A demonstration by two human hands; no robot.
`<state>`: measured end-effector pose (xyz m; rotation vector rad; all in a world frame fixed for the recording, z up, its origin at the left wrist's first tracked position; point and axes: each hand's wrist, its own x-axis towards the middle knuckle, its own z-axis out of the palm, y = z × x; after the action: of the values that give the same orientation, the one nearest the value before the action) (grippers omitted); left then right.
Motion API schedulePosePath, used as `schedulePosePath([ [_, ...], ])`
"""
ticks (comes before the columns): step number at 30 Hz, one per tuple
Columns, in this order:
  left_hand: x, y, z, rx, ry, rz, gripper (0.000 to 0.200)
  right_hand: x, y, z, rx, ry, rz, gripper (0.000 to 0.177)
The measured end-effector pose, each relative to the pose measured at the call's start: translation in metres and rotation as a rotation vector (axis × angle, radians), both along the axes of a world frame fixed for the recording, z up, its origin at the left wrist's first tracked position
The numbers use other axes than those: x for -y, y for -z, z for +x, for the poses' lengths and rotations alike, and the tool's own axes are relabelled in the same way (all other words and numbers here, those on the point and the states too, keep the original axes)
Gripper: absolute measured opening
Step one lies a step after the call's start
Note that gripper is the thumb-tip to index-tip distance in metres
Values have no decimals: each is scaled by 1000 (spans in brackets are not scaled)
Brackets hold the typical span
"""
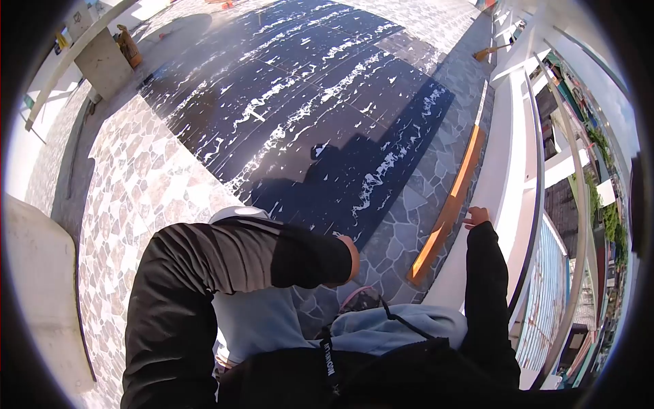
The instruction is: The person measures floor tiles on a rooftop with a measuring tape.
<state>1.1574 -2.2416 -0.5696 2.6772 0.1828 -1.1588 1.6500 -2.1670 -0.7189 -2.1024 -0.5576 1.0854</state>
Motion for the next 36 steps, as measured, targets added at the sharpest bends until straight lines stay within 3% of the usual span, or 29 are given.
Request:
schedulePosePath([
  [6,29,0,13,-15,-58,47,22,2,-7,-4,-23,2,-19,40],
  [8,28,1,9,-124,177,-9,23,1,-5,-5,-10,4,-17,41],
  [11,25,10,6,-248,258,-23,25,0,-2,-3,-39,55,6,42],
  [14,16,5,2,-172,120,-6,26,-2,3,2,-3,67,-8,40],
  [23,10,-7,4,-71,102,-8,25,1,5,-1,53,73,23,41],
  [29,14,0,0,-124,109,-23,25,3,-7,0,-191,19,0,45],
  [36,9,-4,2,-107,128,-49,25,6,-3,-11,86,1,-30,45],
])
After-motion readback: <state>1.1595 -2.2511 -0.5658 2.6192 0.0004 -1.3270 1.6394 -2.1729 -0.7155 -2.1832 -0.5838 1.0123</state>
